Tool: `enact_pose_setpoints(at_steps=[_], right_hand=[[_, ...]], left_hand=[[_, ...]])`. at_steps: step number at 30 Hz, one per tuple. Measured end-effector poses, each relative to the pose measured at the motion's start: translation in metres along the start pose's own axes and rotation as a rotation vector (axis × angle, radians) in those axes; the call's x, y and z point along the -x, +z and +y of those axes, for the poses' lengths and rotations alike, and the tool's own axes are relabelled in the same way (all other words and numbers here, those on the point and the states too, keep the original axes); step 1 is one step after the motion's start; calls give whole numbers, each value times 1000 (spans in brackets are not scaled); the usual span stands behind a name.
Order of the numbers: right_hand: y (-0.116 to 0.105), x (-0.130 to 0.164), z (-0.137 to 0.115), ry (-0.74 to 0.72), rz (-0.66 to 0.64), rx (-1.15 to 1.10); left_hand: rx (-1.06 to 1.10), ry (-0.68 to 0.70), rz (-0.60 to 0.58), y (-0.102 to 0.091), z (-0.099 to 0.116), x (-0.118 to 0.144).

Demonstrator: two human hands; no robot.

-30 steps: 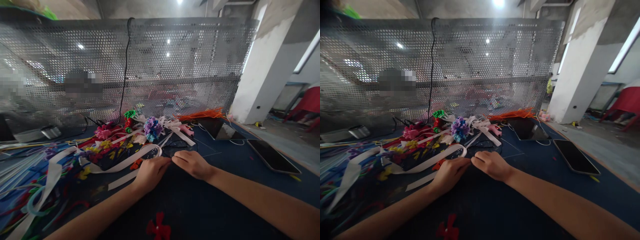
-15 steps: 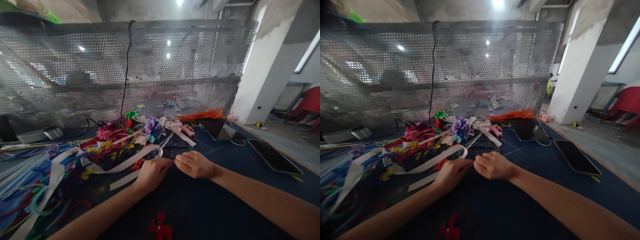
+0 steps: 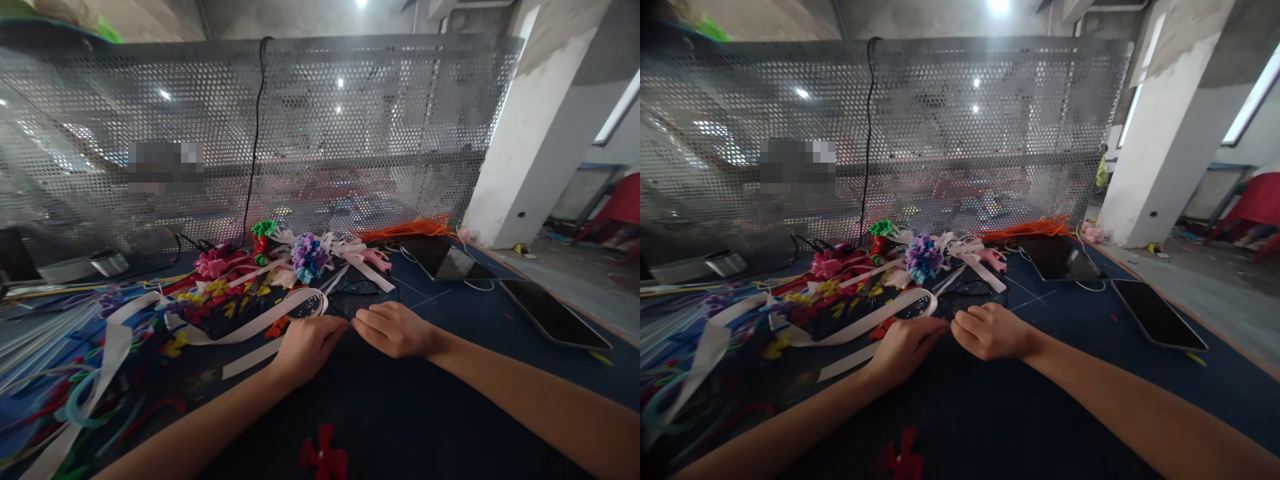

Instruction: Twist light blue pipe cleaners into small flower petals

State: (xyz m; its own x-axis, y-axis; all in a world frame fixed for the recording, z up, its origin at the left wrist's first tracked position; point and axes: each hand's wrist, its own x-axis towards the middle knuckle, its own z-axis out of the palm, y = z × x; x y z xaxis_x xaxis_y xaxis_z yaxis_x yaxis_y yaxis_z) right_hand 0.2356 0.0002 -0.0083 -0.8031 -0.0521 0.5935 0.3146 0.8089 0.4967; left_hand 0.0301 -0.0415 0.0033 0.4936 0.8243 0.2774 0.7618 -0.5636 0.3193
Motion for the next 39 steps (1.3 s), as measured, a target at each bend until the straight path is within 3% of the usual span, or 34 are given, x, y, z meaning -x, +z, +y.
enact_pose_setpoints(at_steps=[4,8,11,14,15,19,24,28,33,39], right_hand=[[3,0,-2,6,-25,35],[6,-3,-7,160,-73,-97],[6,-8,5,451,-153,-229],[10,-11,38,858,-366,-146],[13,-11,51,927,-411,-106],[36,-11,95,1044,-543,-57],[65,-24,105,1211,-675,-65],[71,-28,109,1363,-632,-29],[55,-5,129,1445,-513,-134],[21,6,148,1465,-166,-388]], left_hand=[[-24,-19,-4,0,0,-1],[-93,-69,-26,1,-1,-2],[-182,-76,-35,0,1,-2],[-348,-35,16,-4,3,-6],[-406,-21,46,-6,4,-11],[-524,34,115,-12,-2,-58],[-560,15,76,0,-36,-138],[-587,-102,58,13,-69,-168],[-593,-226,93,7,-109,-171],[-529,-138,71,-13,-146,-170]])
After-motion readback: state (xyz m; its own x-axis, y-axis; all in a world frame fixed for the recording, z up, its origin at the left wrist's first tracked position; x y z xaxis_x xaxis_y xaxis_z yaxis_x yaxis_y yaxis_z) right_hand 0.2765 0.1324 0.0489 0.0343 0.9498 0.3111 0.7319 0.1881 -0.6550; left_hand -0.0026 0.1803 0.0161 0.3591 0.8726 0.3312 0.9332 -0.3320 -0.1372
